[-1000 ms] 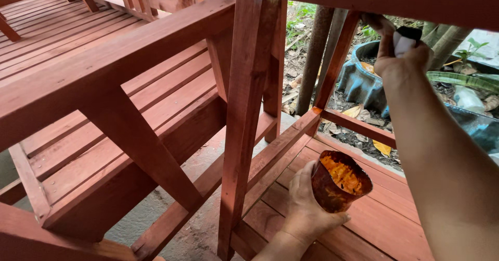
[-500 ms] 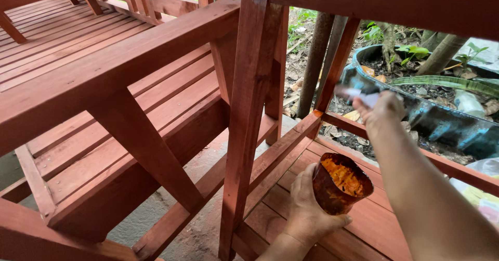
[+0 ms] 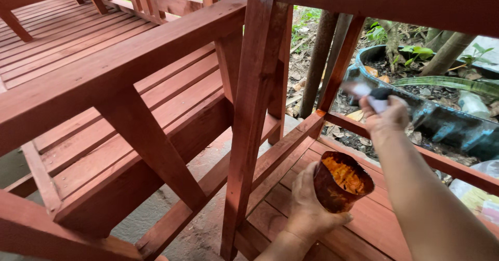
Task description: The person applies reddish-brown wood stain to a wooden bench-style furniture piece using a brush, holding the stain container in the other hand. They coat the seat slats, rails, and legs, moving around the piece to reach different surfaces.
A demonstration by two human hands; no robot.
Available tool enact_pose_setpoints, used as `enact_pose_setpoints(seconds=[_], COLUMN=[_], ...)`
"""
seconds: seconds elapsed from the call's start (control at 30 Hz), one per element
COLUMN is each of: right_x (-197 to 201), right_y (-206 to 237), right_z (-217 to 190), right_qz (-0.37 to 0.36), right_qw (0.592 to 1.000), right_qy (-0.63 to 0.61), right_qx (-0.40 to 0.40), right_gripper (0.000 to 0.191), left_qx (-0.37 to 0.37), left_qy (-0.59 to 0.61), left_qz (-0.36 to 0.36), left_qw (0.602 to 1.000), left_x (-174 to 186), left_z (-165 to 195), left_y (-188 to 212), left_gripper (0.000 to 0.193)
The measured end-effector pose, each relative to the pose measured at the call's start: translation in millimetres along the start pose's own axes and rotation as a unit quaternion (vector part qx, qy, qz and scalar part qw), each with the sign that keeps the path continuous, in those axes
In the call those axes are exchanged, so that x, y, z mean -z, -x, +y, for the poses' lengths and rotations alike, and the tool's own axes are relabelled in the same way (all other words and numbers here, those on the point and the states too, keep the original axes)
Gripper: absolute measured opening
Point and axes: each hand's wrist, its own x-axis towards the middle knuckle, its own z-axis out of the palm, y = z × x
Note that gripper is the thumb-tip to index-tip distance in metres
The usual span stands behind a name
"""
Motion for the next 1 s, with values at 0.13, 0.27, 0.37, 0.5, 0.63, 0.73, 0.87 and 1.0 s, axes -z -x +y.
enact_pose_setpoints(seconds=[0.13, 0.27, 0.37, 0.5, 0.63, 0.73, 0.87, 1.0], right_x=[2.7, 4.5, -5.7, -20.9, -23.8, -17.0, -7.9, -20.2], right_y=[-5.0, 16.6, 30.8, 44.6, 54.3, 53.3, 45.2, 37.9], right_z=[-5.4, 14.9, 13.3, -11.5, -11.8, 5.7, 39.1, 46.4], right_qz=[0.124, 0.075, 0.036, -0.029, -0.073, -0.265, -0.383, -0.363], right_qw=[0.981, 0.986, 0.998, 0.99, 0.903, 0.745, 0.556, 0.508], right_qy=[0.152, 0.14, 0.046, 0.127, 0.363, 0.51, 0.612, 0.623], right_qx=[0.014, -0.051, -0.027, 0.052, 0.219, 0.338, 0.412, 0.472], right_gripper=[0.031, 0.032, 0.033, 0.039, 0.033, 0.015, 0.013, 0.014], left_qx=[0.016, 0.045, 0.039, 0.014, -0.009, -0.02, -0.015, -0.024], left_qy=[-0.014, -0.017, -0.017, -0.008, -0.008, -0.021, -0.021, -0.01], left_qz=[-0.006, -0.022, -0.012, 0.02, 0.03, 0.038, 0.041, 0.041], left_qw=[1.0, 0.999, 0.999, 1.0, 0.999, 0.999, 0.999, 0.999], left_x=[0.0, 0.9, 1.0, -2.0, -2.6, -2.0, -1.9, -1.9], left_z=[0.6, 2.0, 1.6, -2.0, -7.9, -10.4, -10.1, -9.2], left_y=[-2.3, -3.0, -2.5, -1.5, -1.0, -1.3, -1.7, -2.7], left_gripper=[0.123, 0.121, 0.12, 0.122, 0.121, 0.122, 0.121, 0.122])
